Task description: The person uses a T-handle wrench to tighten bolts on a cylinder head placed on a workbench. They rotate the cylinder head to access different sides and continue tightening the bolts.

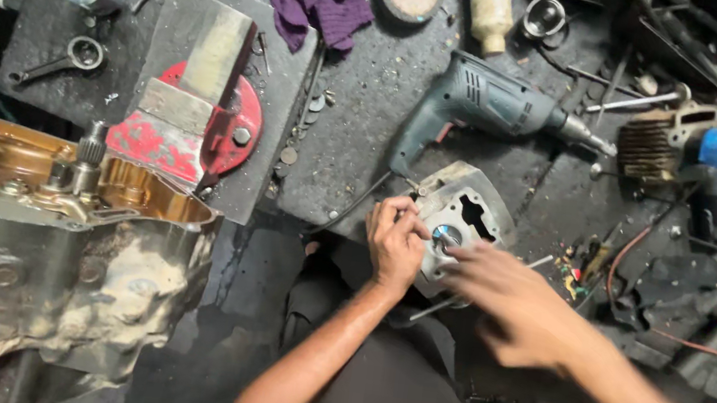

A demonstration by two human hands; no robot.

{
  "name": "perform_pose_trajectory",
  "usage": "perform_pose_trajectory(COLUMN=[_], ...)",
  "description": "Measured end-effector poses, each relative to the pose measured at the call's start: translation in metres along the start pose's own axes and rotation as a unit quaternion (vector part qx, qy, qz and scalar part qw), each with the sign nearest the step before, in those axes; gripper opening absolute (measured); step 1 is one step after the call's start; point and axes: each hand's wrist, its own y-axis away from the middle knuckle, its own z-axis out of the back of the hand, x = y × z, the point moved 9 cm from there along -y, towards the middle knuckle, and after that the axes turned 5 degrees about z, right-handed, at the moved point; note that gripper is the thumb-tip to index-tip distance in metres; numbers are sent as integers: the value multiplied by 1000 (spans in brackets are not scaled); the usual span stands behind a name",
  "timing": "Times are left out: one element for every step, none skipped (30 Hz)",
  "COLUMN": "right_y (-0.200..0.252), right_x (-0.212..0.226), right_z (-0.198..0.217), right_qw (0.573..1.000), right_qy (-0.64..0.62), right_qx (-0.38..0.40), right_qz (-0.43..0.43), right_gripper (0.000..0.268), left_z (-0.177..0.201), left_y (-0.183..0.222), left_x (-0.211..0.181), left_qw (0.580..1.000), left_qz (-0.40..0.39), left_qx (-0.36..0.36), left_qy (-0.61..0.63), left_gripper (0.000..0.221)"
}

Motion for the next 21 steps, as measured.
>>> perform_pose_trajectory(right_y=[-5,-4,1,16,18,19,24,27,39,51,37,25,18,9,14,33,51,64,74,79,86], right_x=[3,-4,-15,-28,-35,-45,-53,-63,-59,-52,-50,-44,-38,-48,-64,-74,-77,-78,-77,-80,-80], right_z=[-24,-51,-80,-99,-104,-109,-113,-117,-122,-127,-120,-110,-98,-79,-70,-72,-82,-90,-100,-104,-100], right_qw=[985,953,902,834,831,828,821,812,801,787,838,877,900,906,863,778,696,652,610,600,613], right_qy=[17,26,34,43,22,1,-30,-60,-107,-154,-211,-264,-315,-418,-458,-478,-489,-485,-478,-469,-443], right_qx=[156,292,423,545,549,554,564,573,583,592,496,393,289,50,-163,-342,-453,-501,-542,-551,-546], right_qz=[69,74,79,81,82,82,85,87,84,81,84,83,80,-42,-136,-221,-268,-298,-324,-342,-360], right_gripper=[70,54,38,22,23,23,24,25,26,27,23,20,20,13,14,16,18,21,24,27,30], left_z=[2,4,5,5,6,6,3,-2,0,1,-1,-2,-2,-2,-3,-3,-1,1,3,5,4], left_y=[-3,-5,-7,-9,-6,-7,-10,-17,-9,-2,-5,-5,0,5,-2,-8,-9,-8,-7,-9,-8], left_x=[-3,-6,-9,-10,-11,-12,-9,-4,-2,1,3,5,5,2,5,5,2,-3,-4,-5,-7], left_qw=[1000,1000,1000,1000,1000,1000,1000,1000,1000,1000,1000,1000,1000,1000,1000,1000,1000,1000,1000,1000,1000], left_qz=[-5,-10,-12,-14,-12,-19,-14,-9,0,8,2,7,18,29,25,21,17,12,5,-2,-5], left_qx=[-4,-8,-7,-6,-5,-6,-6,-7,-3,0,-5,3,8,12,13,13,3,-5,-8,-11,-12], left_qy=[-2,-5,-5,-6,-9,-8,-10,-11,-9,-6,2,4,4,4,4,4,-1,-4,-8,-12,-15], left_gripper=[16,16,15,15,14,14,14,14,14,14,14,14,14,14,14,14,14,15,16,17,16])
